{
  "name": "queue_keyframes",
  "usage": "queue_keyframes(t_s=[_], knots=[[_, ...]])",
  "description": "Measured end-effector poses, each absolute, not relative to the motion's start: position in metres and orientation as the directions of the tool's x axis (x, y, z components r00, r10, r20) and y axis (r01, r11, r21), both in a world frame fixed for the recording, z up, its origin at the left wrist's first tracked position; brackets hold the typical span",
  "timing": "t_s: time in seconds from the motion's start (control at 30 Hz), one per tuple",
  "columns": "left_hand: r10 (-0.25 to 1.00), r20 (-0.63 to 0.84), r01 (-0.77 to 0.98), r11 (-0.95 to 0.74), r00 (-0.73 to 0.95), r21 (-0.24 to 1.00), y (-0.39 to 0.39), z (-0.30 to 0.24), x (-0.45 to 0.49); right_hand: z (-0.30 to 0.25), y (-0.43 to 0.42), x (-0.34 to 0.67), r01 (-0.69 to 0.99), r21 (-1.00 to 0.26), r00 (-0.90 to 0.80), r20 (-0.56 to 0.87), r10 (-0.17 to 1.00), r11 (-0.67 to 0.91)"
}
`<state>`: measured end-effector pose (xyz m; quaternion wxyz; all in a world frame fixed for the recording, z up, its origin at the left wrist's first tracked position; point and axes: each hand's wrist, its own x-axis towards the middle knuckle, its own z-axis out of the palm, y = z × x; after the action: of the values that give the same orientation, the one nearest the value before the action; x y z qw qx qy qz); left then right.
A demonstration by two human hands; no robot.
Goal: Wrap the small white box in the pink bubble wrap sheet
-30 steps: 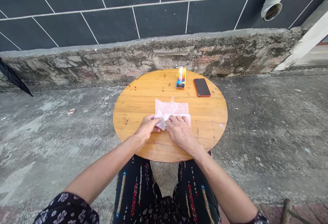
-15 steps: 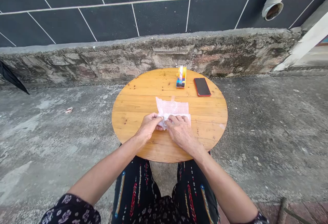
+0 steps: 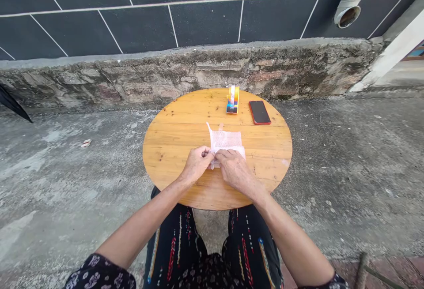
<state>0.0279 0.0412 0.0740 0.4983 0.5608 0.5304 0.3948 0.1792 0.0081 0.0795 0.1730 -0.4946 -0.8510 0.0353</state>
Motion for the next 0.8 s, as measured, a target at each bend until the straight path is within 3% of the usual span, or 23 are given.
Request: queue_keyframes(t_s=[0.27,0.57,0.8], knots=[[0.98,0.073,0.399,-0.142,0.184,0.906,0.038,0.072,0.025,0.087,0.01,0.184,0.814,-0.322,-0.406,0.28,0.87,0.484],[0.962,0.119,0.494,-0.231,0.247,0.838,0.035,0.073,0.029,0.089,0.012,0.188,0.793,-0.466,-0.311,0.242,0.919,0.391],[0.874,0.228,0.604,-0.465,0.429,0.647,0.034,0.072,0.023,0.082,0.017,0.193,0.759,-0.449,-0.371,0.297,0.88,0.472]])
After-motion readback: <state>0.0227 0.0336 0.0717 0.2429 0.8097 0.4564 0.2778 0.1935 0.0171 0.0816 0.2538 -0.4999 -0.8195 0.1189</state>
